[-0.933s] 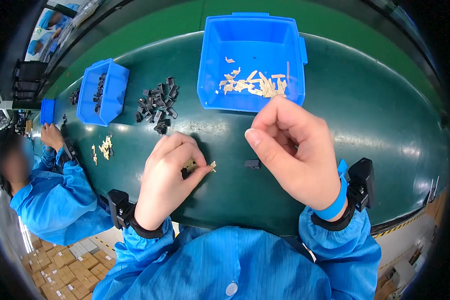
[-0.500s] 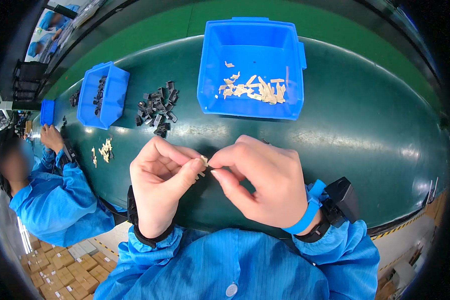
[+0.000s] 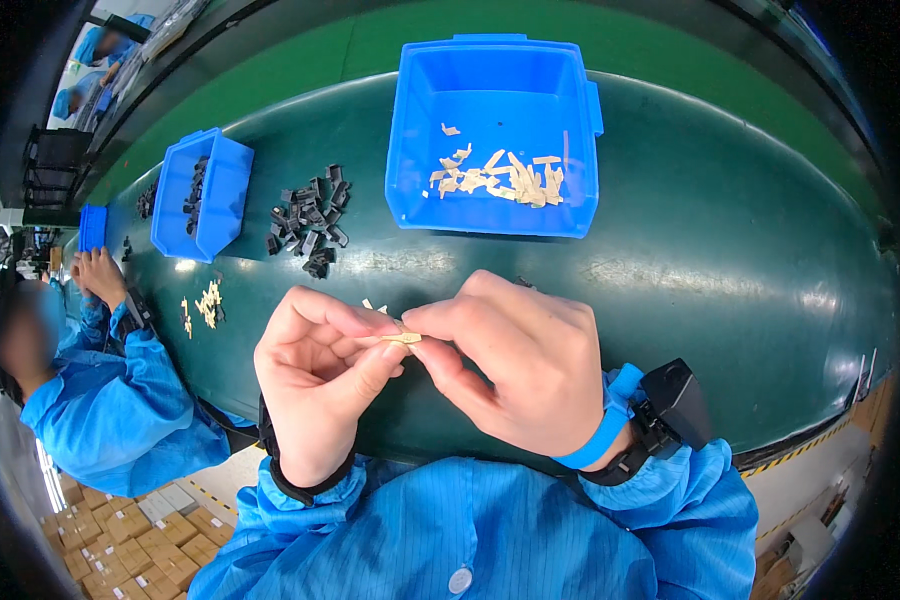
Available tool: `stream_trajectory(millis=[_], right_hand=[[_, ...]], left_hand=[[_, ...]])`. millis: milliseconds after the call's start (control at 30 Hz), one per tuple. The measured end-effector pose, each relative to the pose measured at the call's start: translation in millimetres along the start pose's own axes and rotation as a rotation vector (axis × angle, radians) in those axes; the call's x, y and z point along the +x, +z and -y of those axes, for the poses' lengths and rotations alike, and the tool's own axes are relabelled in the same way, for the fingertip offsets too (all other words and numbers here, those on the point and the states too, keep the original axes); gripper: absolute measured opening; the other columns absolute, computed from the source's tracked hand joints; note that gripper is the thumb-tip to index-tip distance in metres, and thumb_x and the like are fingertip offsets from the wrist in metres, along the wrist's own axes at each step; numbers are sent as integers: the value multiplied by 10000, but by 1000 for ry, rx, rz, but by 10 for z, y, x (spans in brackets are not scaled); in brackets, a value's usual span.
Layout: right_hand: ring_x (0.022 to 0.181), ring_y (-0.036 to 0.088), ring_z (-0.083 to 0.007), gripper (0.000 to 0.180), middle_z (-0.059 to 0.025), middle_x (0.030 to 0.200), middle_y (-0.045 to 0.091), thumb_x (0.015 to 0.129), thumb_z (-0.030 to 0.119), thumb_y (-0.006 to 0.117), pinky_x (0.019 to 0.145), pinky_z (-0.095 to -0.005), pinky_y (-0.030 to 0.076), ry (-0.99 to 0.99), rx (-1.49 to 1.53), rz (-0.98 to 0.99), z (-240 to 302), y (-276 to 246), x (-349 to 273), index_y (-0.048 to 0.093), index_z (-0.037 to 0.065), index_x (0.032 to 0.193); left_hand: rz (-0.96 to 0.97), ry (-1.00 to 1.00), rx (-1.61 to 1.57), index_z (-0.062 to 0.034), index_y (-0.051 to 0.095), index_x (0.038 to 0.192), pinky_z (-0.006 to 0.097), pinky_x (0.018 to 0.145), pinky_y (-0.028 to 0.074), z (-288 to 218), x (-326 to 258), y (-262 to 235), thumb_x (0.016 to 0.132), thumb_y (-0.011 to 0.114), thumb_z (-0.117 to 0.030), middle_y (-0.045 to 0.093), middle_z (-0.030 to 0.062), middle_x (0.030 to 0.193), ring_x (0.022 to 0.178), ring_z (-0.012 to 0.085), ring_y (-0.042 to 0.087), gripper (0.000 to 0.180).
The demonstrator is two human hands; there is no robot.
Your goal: Manually assembling small plastic and metal components at a factory production line workstation.
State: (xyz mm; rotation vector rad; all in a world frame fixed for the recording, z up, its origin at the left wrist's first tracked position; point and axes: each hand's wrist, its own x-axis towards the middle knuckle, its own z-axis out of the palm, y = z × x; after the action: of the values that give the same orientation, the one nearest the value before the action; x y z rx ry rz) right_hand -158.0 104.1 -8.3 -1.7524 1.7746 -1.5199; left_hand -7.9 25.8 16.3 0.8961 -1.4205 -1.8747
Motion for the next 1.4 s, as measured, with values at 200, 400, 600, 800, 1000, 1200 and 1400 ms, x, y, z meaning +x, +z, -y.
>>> stream_trajectory(millis=[200, 400, 600, 800, 1000, 1200, 1400], right_hand=[[506, 552, -131, 246, -46, 658, 565, 679, -83, 707, 448, -253, 396, -11, 3, 24, 19, -4, 32, 670, 33, 893], [516, 556, -212, 203, -44, 644, 535, 643, -39, 699, 439, -321, 417, -22, -74, -9, -2, 19, 33, 629, 72, 799], [524, 558, -208, 198, -36, 647, 538, 636, -30, 698, 446, -320, 419, -50, -88, 15, -5, -7, 65, 626, 74, 788], [531, 561, -210, 191, -35, 649, 540, 634, -24, 694, 449, -321, 419, -47, -96, 33, -15, -20, 61, 619, 75, 779], [539, 563, -216, 186, -39, 645, 531, 633, -38, 675, 453, -325, 419, -30, -83, 40, -20, -32, 58, 592, 74, 757], [551, 543, -228, 193, -45, 652, 532, 635, -53, 659, 472, -331, 414, -7, -55, 23, -26, -54, 105, 581, 77, 755], [669, 534, -237, 204, -30, 702, 567, 644, -36, 687, 610, -338, 401, -87, -315, -126, -116, -234, 291, 604, 97, 774]], left_hand=[[42, 229, 266, -7, 548, 894, 238, 697, 536, 59, -1, -49, 804, 673, 83, 682, 94, 905, 827, 122, 664, 178], [99, 455, 663, -19, 539, 867, 251, 750, 509, -4, 18, -47, 764, 684, 99, 677, 97, 862, 799, 131, 646, 213], [16, 453, 655, -34, 577, 838, 270, 601, 509, 13, 17, -5, 697, 678, 111, 665, 55, 808, 678, 187, 632, 227], [24, 431, 666, -39, 578, 826, 277, 588, 500, 19, 26, -9, 687, 679, 112, 652, 52, 791, 668, 198, 622, 228], [57, 440, 630, -35, 577, 827, 271, 594, 504, 40, 34, -8, 687, 673, 119, 649, 58, 805, 687, 198, 630, 229], [109, 216, 320, -28, 564, 850, 238, 627, 516, 40, 46, -24, 772, 656, 102, 655, 61, 842, 768, 127, 647, 177], [160, 48, 132, -38, 515, 895, 204, 678, 499, -3, 65, -57, 817, 634, 91, 621, 39, 891, 855, 99, 630, 192]])
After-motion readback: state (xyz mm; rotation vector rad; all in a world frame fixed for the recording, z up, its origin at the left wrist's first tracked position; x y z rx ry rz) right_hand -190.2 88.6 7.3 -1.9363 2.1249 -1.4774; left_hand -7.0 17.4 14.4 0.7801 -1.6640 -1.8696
